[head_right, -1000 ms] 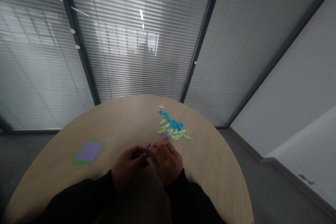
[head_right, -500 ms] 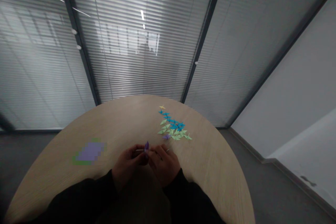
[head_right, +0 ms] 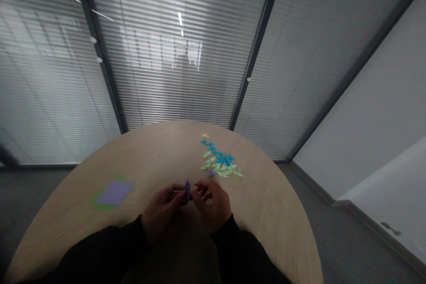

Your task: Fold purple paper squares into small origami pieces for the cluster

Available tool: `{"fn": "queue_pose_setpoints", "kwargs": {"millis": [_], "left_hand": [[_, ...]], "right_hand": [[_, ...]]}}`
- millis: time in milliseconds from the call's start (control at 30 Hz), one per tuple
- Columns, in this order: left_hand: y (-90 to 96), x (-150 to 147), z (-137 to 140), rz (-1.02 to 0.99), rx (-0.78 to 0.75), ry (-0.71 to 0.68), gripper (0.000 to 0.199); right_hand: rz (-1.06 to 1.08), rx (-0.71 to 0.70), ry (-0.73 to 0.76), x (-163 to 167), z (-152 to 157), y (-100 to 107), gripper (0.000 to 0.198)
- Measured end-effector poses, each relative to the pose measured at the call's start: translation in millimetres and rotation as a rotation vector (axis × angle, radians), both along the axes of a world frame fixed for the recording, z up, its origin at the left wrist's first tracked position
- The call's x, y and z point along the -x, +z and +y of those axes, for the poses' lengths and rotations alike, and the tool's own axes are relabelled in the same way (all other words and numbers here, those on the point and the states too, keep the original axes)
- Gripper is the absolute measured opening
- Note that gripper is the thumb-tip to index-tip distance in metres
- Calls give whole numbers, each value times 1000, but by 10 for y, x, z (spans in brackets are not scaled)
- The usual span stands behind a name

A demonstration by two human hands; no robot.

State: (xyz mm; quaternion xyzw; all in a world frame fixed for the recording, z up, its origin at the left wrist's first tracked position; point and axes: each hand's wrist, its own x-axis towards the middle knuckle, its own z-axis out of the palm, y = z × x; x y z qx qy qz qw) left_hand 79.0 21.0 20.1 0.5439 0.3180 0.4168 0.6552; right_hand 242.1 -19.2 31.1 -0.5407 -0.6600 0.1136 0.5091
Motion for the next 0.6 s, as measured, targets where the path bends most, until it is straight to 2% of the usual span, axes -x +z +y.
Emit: {"fn": "queue_pose_setpoints", "kwargs": {"millis": [67,200,300,367,500,600], "left_hand": [[16,1,-23,65,-71,23,42],[21,4,-32,114,-164,78,32],[33,15,-22,219,-263,178,24],[53,25,-22,258,-297,190,22],[82,40,-32,208,-313,151,18],[72,41,-37,180,-336,144,13]], "right_hand": [[94,118,19,-9,17,-25,17],[160,190,53,16,1,-31,22],[278,279,56,67,-38,-14,28],[377,324,74,101,-54,-8,32],[515,287,126,140,-49,-17,32],[536,274,126,140,-38,-31,32]]}}
